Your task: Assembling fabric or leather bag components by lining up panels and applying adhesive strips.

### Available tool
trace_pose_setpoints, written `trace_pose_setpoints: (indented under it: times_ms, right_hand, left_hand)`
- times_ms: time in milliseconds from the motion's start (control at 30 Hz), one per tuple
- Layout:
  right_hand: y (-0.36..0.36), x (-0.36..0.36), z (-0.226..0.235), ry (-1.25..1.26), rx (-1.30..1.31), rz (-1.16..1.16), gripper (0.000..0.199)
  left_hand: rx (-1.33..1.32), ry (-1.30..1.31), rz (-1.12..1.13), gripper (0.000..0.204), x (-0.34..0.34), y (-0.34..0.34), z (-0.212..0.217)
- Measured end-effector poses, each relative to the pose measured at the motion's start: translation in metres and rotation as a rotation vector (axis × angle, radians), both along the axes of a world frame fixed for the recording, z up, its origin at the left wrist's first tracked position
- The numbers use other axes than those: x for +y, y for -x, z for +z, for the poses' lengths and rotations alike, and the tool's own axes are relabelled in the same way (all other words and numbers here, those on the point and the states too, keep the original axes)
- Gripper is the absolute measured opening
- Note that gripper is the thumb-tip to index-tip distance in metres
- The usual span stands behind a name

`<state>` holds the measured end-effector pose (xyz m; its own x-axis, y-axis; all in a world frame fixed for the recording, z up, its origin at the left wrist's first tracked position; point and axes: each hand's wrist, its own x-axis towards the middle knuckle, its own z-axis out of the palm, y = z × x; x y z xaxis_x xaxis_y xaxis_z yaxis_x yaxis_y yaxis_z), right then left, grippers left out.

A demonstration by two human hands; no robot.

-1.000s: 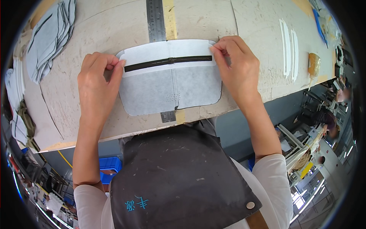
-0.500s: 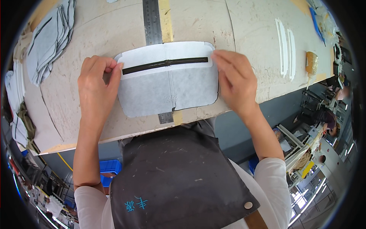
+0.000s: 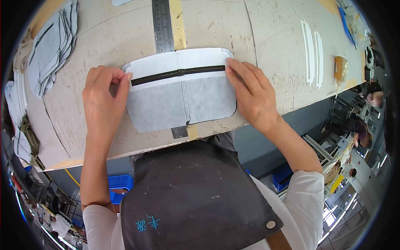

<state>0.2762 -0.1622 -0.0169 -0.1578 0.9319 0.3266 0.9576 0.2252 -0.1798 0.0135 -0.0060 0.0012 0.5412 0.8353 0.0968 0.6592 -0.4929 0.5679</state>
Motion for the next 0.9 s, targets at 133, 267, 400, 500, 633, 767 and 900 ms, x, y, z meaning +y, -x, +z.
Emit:
trace_pose_setpoints:
  times_ms: [133, 267, 400, 500, 633, 767, 900]
  right_hand:
    - [0.004, 0.001, 0.004, 0.008, -0.038, -0.014, 0.038]
    - [0.008, 0.004, 0.011, 0.044, -0.089, 0.002, 0.036]
    - [0.001, -0.001, 0.011, 0.068, -0.124, 0.054, 0.041]
    - [0.0, -0.003, 0.008, 0.05, -0.143, 0.038, 0.041]
    - [0.0, -0.003, 0.007, 0.071, -0.164, 0.022, 0.04]
    - [0.002, -0.001, 0.008, 0.067, -0.158, 0.023, 0.04]
    - [0.002, -0.002, 0.008, 0.064, -0.175, 0.021, 0.04]
  left_hand:
    - [-0.016, -0.012, -0.004, 0.01, 0.0, 0.0, -0.001]
    - [-0.049, -0.009, 0.022, 0.012, 0.0, 0.004, -0.004]
    - [-0.146, 0.071, 0.099, 0.01, -0.003, 0.003, -0.006]
    - [-0.263, 0.193, 0.224, 0.008, -0.002, 0.012, -0.009]
    - [-0.176, -0.156, -0.011, 0.017, -0.013, 0.028, -0.011]
    - [-0.109, -0.359, -0.225, 0.032, -0.028, 0.032, -0.017]
    - [-0.045, -0.403, -0.245, 0.036, -0.031, 0.036, -0.025]
